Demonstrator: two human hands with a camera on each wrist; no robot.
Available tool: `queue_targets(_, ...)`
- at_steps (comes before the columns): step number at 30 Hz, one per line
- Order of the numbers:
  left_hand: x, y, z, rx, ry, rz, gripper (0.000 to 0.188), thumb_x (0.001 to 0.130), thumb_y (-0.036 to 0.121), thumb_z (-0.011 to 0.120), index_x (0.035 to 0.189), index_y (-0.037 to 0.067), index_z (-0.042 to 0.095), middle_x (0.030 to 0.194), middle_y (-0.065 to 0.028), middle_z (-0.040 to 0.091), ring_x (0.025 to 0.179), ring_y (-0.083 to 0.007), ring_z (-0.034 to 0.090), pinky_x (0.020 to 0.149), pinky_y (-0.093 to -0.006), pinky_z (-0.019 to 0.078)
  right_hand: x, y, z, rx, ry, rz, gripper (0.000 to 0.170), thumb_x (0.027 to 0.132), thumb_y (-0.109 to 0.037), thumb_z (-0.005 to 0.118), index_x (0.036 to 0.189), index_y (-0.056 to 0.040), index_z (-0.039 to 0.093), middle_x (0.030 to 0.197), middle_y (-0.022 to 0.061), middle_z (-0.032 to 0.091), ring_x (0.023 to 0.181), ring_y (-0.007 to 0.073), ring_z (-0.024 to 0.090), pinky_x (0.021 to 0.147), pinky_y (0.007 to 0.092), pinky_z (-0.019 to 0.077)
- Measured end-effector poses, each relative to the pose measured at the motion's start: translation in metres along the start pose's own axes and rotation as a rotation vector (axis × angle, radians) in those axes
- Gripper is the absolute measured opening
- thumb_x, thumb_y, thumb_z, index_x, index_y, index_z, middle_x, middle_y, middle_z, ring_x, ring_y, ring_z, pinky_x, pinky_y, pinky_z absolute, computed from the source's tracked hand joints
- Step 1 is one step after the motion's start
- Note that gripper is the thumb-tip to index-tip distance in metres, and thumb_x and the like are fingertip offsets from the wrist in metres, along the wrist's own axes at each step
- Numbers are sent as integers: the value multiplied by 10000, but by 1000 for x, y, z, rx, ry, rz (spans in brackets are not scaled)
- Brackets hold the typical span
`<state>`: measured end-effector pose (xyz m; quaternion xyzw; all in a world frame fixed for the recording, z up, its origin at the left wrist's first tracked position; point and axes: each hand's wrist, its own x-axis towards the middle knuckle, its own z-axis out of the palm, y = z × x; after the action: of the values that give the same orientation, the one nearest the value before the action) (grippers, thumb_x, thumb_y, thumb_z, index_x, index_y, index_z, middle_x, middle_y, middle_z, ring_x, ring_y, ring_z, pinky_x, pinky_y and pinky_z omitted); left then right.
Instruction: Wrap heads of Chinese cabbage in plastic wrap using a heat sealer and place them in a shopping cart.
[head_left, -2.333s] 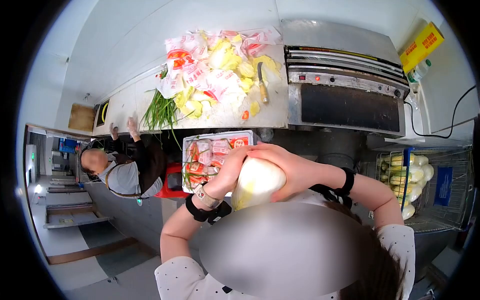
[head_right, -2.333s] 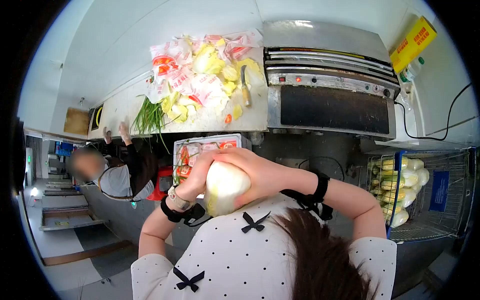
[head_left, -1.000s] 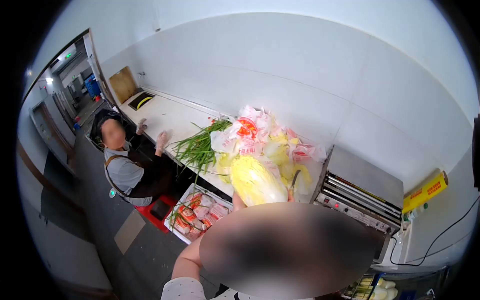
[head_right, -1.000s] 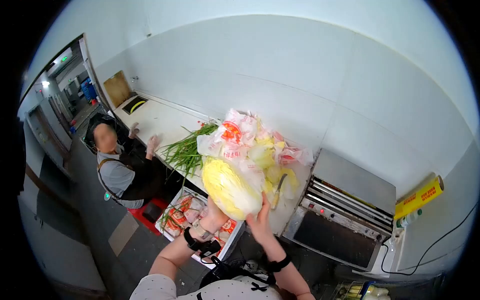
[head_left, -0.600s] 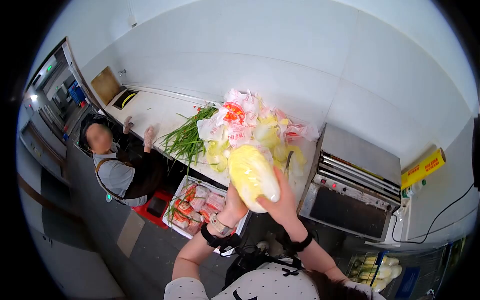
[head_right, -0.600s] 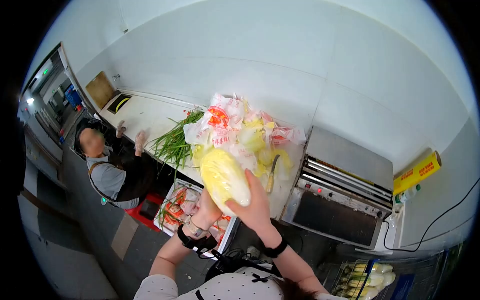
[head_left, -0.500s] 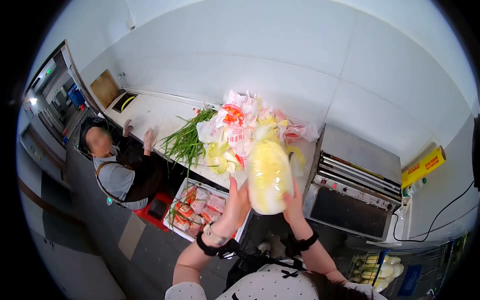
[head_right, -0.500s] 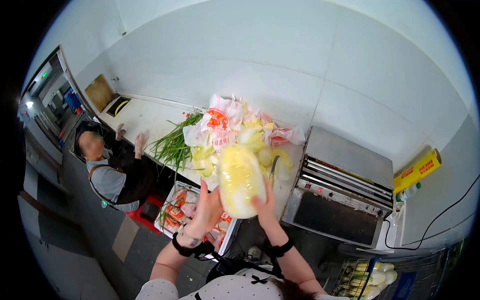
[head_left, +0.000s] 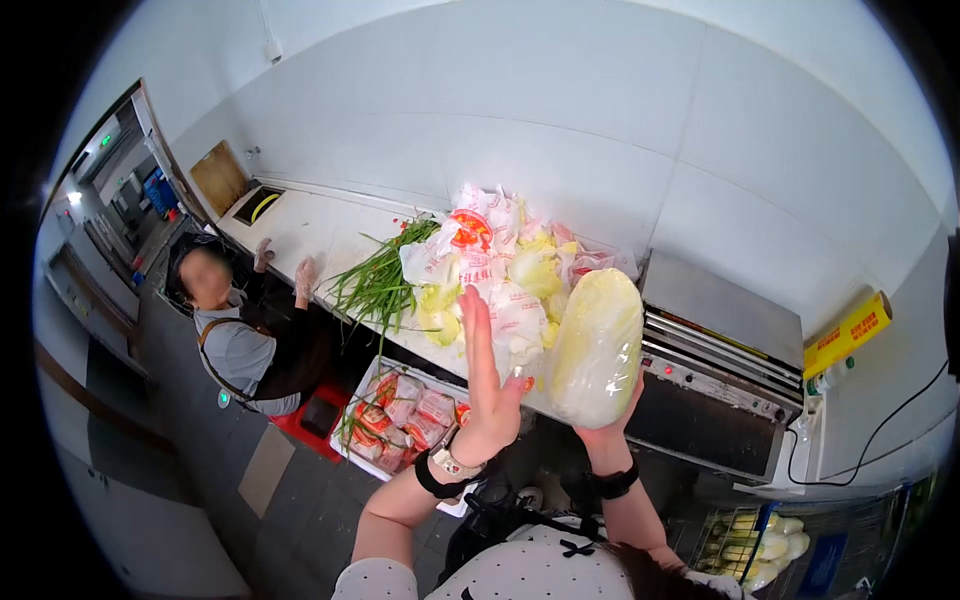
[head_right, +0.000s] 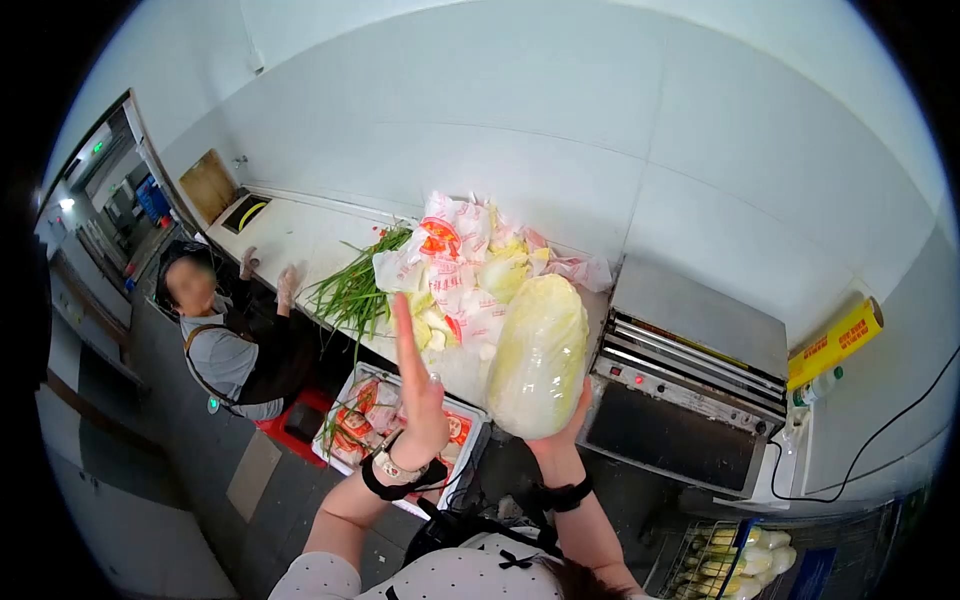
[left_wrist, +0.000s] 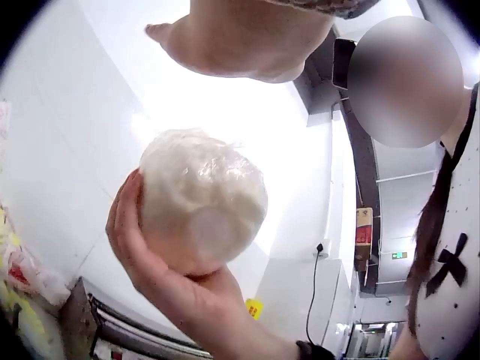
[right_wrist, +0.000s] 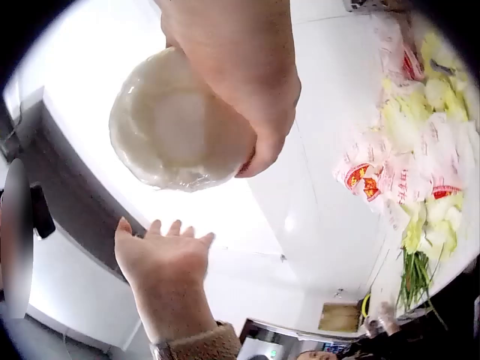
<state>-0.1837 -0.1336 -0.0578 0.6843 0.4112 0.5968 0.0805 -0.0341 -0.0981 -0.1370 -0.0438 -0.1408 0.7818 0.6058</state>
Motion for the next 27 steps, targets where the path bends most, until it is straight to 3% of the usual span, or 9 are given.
queue_targets(6,-8,-4,25,84,-360,-24,671,914,381,299,1398,-34,91,1470,-194,96,1367,-309,79,1095,-399,64,-21,22,-3,-113,283,40,631,878,-534,247,1355,-130,330,1343,73,411,1221,261,404,1017,404,323)
queue_targets(8,-14,-7,27,72,-401,-63,678,928,437,261,1413,4,66,1471,-189,97,1366,-310,77,1095,-398,58,-25,26,-15,-74,184,19,627,879,-535,257,1356,-133,328,1359,66,392,1233,257,390,1030,407,306)
queue_targets(11,-18,-37,31,-930,-323,-366,695,921,513,220,1428,72,40,1471,-173,112,1364,-300,90,1099,-393,33,-25,29,-15,-59,207,11,626,870,-543,306,1357,-149,329,1366,47,386,1243,248,382,1034,418,300)
queue_targets(12,-16,-45,27,-1609,-78,-593,663,923,504,203,1432,106,53,1472,-155,131,1363,-274,103,1101,-367,10,-26,29,-20,-2,170,47,623,862,-548,337,1352,-163,338,1364,38,389,1238,240,388,1026,423,311)
queue_targets(16,-38,-84,7,-892,309,-647,596,944,437,213,1430,113,92,1470,-155,139,1362,-244,116,1102,-337,42,-19,28,-35,-51,167,71,654,847,-586,359,1369,-195,310,1382,17,366,1270,249,344,1028,474,289)
queue_targets(19,-72,-100,-1,-748,372,-855,601,945,435,261,1429,116,105,1471,-141,145,1362,-215,113,1099,-327,64,-16,27,-44,-124,125,33,621,879,-547,322,1372,-169,302,1377,34,372,1261,260,356,1025,459,308)
queue_targets(23,-87,-99,19,-692,-123,-790,645,939,409,351,1411,30,128,1459,-129,171,1350,-219,144,1089,-298,111,-23,42,-62,-732,-9,-63,609,914,-446,386,1357,-43,273,1348,119,380,1233,237,388,1025,390,310)
queue_targets(24,-85,-83,22,-463,-90,-876,571,945,349,371,1371,-6,233,1382,-131,330,1268,-218,329,1048,-309,252,-23,47,-60,-766,-50,-74,600,913,-429,408,1348,-35,280,1338,117,388,1227,227,391,1018,377,314)
queue_targets(27,-109,-117,23,-1114,33,-1076,506,911,295,482,1302,11,334,1248,-130,460,1131,-187,463,952,-287,376,-25,41,-68,-940,-86,-1,526,894,-315,486,1304,-26,326,1280,90,429,1199,185,398,985,327,334)
